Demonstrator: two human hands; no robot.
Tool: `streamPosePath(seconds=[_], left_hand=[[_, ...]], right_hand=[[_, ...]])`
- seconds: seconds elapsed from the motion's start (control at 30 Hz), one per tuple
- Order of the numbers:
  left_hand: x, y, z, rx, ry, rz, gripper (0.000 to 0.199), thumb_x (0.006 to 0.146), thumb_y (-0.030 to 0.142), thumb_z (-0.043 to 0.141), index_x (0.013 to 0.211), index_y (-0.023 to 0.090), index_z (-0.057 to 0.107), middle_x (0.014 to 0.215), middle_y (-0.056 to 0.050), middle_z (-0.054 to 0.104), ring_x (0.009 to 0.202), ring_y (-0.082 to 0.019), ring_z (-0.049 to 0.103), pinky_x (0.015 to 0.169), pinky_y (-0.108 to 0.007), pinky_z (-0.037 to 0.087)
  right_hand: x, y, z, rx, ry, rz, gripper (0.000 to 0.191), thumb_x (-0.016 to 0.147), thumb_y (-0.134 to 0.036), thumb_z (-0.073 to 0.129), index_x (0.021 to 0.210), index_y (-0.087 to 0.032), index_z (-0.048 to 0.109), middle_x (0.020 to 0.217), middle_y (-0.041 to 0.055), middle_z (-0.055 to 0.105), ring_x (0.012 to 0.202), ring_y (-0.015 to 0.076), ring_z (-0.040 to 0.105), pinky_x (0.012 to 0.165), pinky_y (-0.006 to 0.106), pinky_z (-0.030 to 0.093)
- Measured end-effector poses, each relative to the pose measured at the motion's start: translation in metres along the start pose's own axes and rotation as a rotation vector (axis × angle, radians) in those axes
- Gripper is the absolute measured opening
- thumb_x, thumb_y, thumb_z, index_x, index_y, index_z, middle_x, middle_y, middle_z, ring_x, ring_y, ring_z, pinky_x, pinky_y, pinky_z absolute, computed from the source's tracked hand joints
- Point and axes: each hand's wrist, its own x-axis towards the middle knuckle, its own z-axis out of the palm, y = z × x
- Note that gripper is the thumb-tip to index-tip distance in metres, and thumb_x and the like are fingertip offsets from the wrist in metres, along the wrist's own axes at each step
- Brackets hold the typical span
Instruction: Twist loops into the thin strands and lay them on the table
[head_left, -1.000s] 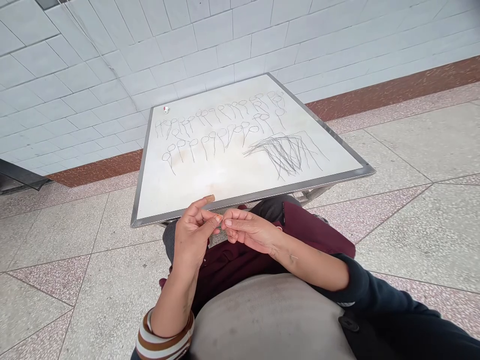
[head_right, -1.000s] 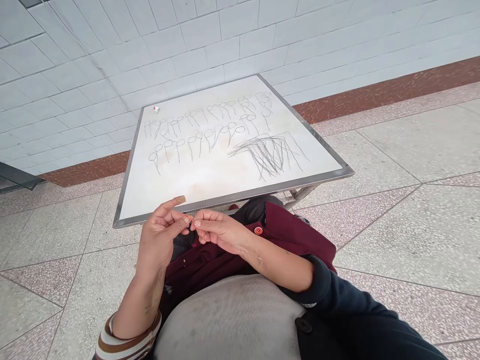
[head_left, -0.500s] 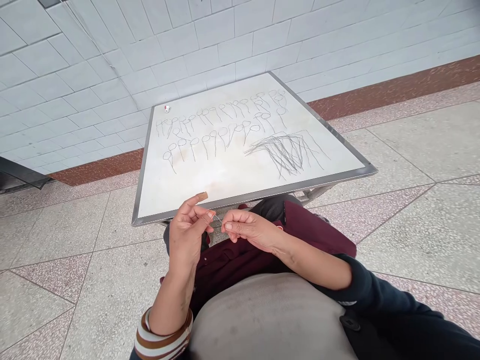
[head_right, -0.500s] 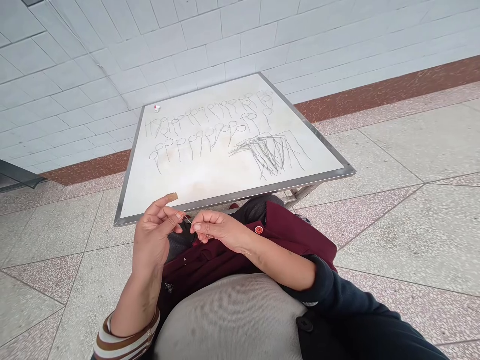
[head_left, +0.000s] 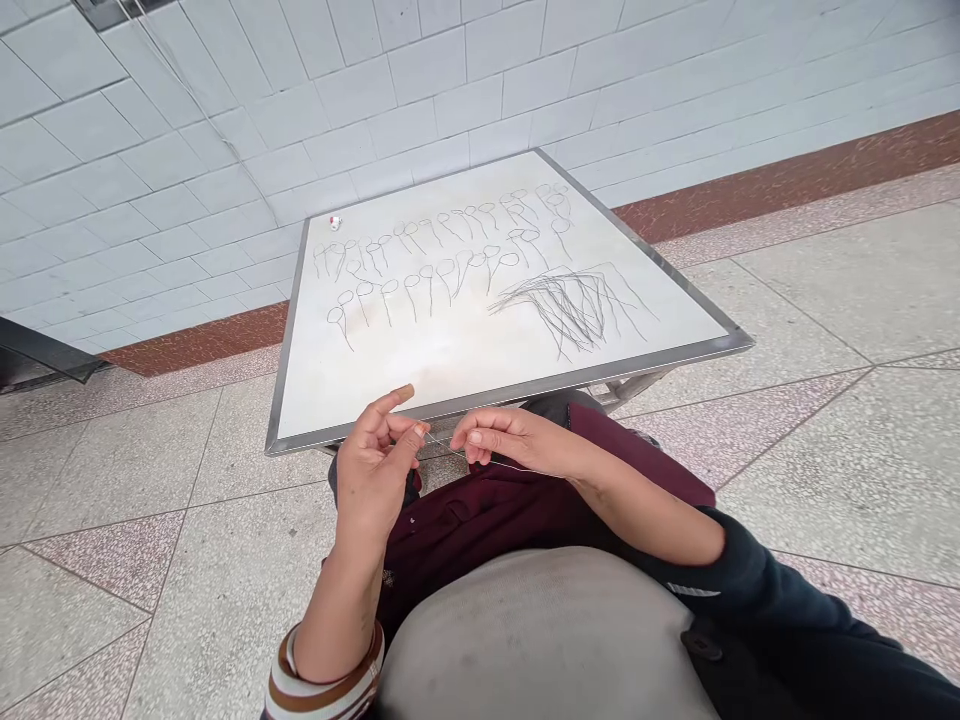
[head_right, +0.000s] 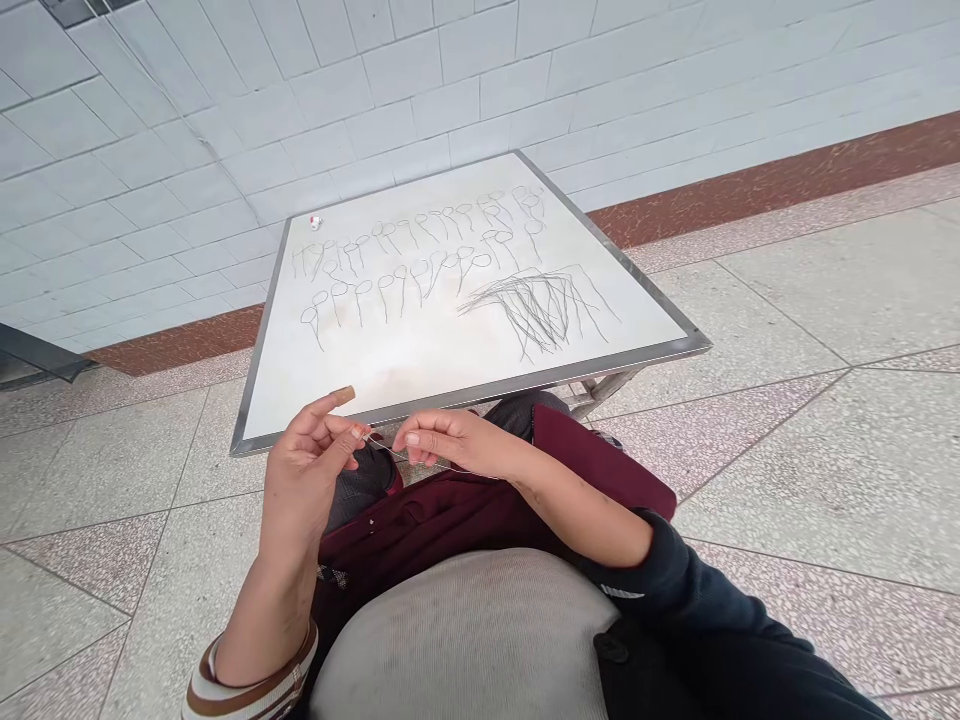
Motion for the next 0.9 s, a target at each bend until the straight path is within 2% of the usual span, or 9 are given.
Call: streamPosePath(seconds=[0.1, 0.17, 0.23, 0.33, 0.43, 0.67, 0.9], left_hand=[[0.000, -0.002, 0.002, 0.040, 0.048, 0.015, 0.041, 0.080, 0.029, 0.068, 0.121, 0.024, 0.062, 0.075, 0.001, 0.065, 0.075, -0.014, 0.061, 0.061, -0.021, 0.047], [0.000, -0.003, 0.006, 0.052, 0.048, 0.023, 0.040, 0.081, 0.028, 0.067, 0.120, 0.024, 0.062, 0.075, 0.001, 0.065, 0.073, -0.013, 0.060, 0.063, -0.022, 0.047], [0.000, -0.003, 0.009, 0.050, 0.050, 0.036, 0.040, 0.081, 0.028, 0.067, 0.120, 0.024, 0.062, 0.075, 0.001, 0.066, 0.071, -0.012, 0.060, 0.063, -0.022, 0.047], [-0.001, -0.002, 0.014, 0.048, 0.064, 0.046, 0.040, 0.081, 0.027, 0.067, 0.121, 0.023, 0.062, 0.076, 0.001, 0.067, 0.071, -0.013, 0.062, 0.064, -0.023, 0.048], [-0.002, -0.002, 0.017, 0.046, 0.070, 0.044, 0.040, 0.082, 0.027, 0.066, 0.121, 0.023, 0.062, 0.077, 0.000, 0.068, 0.073, -0.014, 0.064, 0.067, -0.025, 0.050], [-0.002, -0.002, 0.021, -0.004, 0.078, 0.045, 0.038, 0.081, 0.026, 0.067, 0.119, 0.022, 0.063, 0.077, 0.000, 0.070, 0.075, -0.015, 0.066, 0.073, -0.028, 0.054], [-0.005, -0.002, 0.021, -0.052, 0.088, 0.020, 0.035, 0.080, 0.025, 0.068, 0.115, 0.022, 0.066, 0.076, 0.000, 0.071, 0.076, -0.015, 0.066, 0.082, -0.032, 0.054]], right_hand=[[-0.003, -0.013, -0.011, -0.352, 0.147, -0.041, 0.022, 0.093, -0.036, 0.053, 0.099, -0.021, 0.067, 0.090, 0.0032, 0.066, 0.081, 0.0152, 0.059, 0.075, 0.028, 0.045], [-0.002, -0.018, -0.007, -0.530, 0.232, -0.106, 0.017, 0.093, -0.031, 0.054, 0.099, -0.022, 0.068, 0.094, 0.0033, 0.068, 0.086, 0.0166, 0.059, 0.078, 0.028, 0.043], [0.001, -0.017, 0.005, -0.606, 0.269, -0.169, 0.016, 0.093, -0.028, 0.054, 0.099, -0.022, 0.067, 0.094, 0.0030, 0.069, 0.088, 0.0171, 0.059, 0.079, 0.028, 0.042], [0.007, -0.010, 0.023, -0.554, 0.297, -0.192, 0.017, 0.095, -0.026, 0.051, 0.097, -0.021, 0.067, 0.086, 0.0015, 0.069, 0.079, 0.0148, 0.059, 0.073, 0.026, 0.042], [0.011, -0.002, 0.032, -0.457, 0.333, -0.182, 0.017, 0.095, -0.025, 0.049, 0.096, -0.021, 0.066, 0.080, -0.0004, 0.066, 0.069, 0.0123, 0.056, 0.064, 0.023, 0.040], [0.014, -0.002, 0.038, -0.375, 0.415, -0.193, 0.015, 0.089, -0.016, 0.048, 0.084, -0.019, 0.062, 0.075, -0.0019, 0.059, 0.065, 0.0109, 0.049, 0.061, 0.022, 0.036], [0.012, -0.004, 0.044, -0.370, 0.455, -0.096, 0.014, 0.087, -0.016, 0.050, 0.077, -0.020, 0.058, 0.069, -0.0041, 0.056, 0.062, 0.0102, 0.045, 0.059, 0.022, 0.034]])
